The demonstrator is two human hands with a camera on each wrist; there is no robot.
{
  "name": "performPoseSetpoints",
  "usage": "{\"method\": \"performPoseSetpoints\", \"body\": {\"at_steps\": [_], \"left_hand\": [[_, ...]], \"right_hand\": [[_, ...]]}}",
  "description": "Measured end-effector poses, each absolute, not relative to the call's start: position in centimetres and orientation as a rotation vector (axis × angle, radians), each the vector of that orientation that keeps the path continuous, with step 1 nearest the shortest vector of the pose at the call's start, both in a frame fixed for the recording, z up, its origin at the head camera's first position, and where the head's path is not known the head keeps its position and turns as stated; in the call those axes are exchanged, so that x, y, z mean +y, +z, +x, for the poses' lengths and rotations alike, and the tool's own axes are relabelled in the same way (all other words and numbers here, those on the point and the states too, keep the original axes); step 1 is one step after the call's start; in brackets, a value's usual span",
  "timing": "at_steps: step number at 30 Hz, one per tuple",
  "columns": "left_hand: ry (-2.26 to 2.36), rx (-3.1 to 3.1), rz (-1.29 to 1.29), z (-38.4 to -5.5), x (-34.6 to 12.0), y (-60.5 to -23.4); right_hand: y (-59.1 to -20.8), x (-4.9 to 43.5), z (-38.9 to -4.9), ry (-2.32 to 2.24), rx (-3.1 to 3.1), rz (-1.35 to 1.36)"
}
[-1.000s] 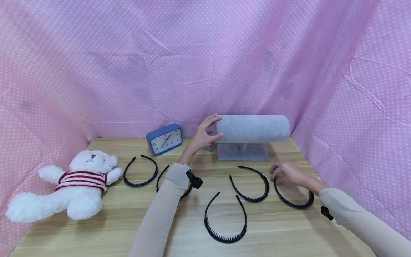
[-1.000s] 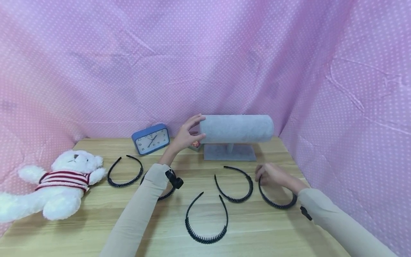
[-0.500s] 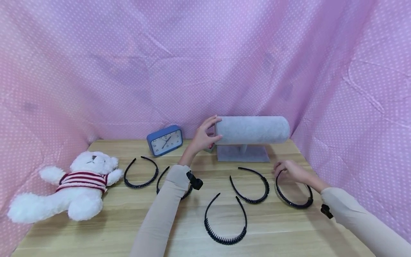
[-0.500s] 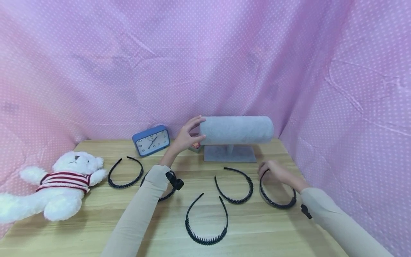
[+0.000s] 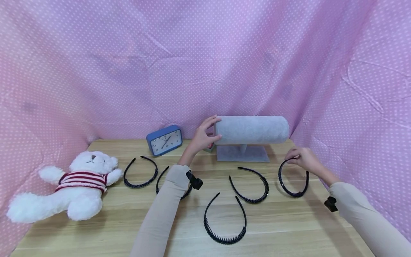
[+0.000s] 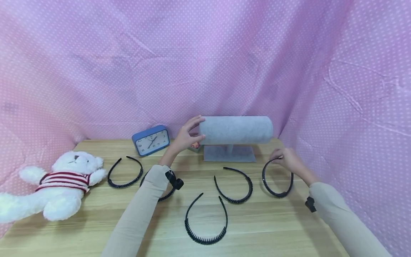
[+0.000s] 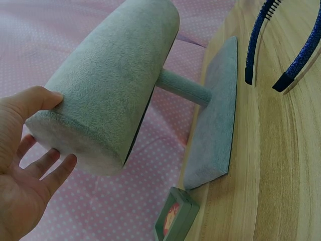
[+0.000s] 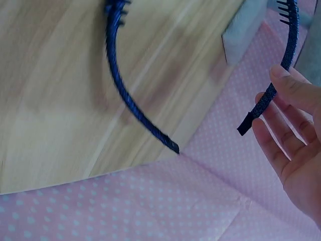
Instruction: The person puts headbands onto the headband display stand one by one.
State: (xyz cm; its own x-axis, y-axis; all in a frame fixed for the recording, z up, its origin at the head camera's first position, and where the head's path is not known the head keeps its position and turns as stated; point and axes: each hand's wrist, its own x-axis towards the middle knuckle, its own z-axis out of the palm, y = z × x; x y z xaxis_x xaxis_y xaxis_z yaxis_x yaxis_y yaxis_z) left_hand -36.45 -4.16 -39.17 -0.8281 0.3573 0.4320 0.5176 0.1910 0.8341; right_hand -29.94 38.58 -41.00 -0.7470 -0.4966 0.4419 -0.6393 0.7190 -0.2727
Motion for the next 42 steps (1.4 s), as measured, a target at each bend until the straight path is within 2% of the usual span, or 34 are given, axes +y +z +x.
{"method": "performPoseSetpoints", "body": {"at_steps": [25,42], "left_hand": [[-1.697,-2.318,-0.847,-36.4,-4.5,-38.9],[-1.728,-2.295,-0.860,-36.7,-4.4,-39.4]], "right_hand": [[-39.8,42.0,-30.7,0.902,-2.593,0.397],[-37.1,41.2,-31.6,1.495,-2.385,0.364]]}}
